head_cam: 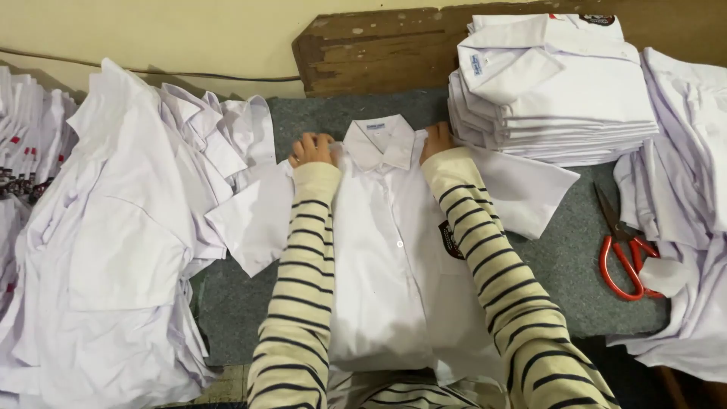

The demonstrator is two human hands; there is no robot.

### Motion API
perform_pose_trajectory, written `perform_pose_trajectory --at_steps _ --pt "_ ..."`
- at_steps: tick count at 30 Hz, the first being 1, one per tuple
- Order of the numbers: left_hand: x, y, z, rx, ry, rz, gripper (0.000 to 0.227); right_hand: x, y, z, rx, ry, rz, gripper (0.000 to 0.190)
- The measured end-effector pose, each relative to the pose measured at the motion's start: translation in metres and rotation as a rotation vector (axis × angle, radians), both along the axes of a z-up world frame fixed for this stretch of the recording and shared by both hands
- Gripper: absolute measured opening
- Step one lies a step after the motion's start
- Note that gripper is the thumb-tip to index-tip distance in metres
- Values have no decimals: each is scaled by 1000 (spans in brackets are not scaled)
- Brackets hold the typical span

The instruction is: A person is smoothing, aligning the collar, and buttoning a white school uniform shirt on a work table.

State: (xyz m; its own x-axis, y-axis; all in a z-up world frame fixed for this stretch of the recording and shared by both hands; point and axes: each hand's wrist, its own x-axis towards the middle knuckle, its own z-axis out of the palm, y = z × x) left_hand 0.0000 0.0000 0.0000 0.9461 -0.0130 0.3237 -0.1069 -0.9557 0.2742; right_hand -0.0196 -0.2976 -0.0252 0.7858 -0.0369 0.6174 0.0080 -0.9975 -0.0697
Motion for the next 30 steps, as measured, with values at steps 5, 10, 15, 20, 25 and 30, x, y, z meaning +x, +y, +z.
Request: perform_pose_trajectory --at_steps 5,10,15,20,25,30 --pt "-33 -34 -39 -96 118 -279 19 -18 22 4 316 163 99 36" --pt "-63 -50 -55 -40 110 -312 22 -54 56 -34 370 -2 216 13" --pt "-88 -55 -54 16 221 -396 20 -86 68 -17 482 349 257 15" --pt "-98 -54 -49 34 223 -412 23 -98 64 -3 396 272 386 23" --pt "-111 -53 -15 -37 308 -431 16 -112 67 27 263 385 379 24" --pt "-110 -54 -29 -33 231 -448 23 -109 63 15 310 479 349 26"
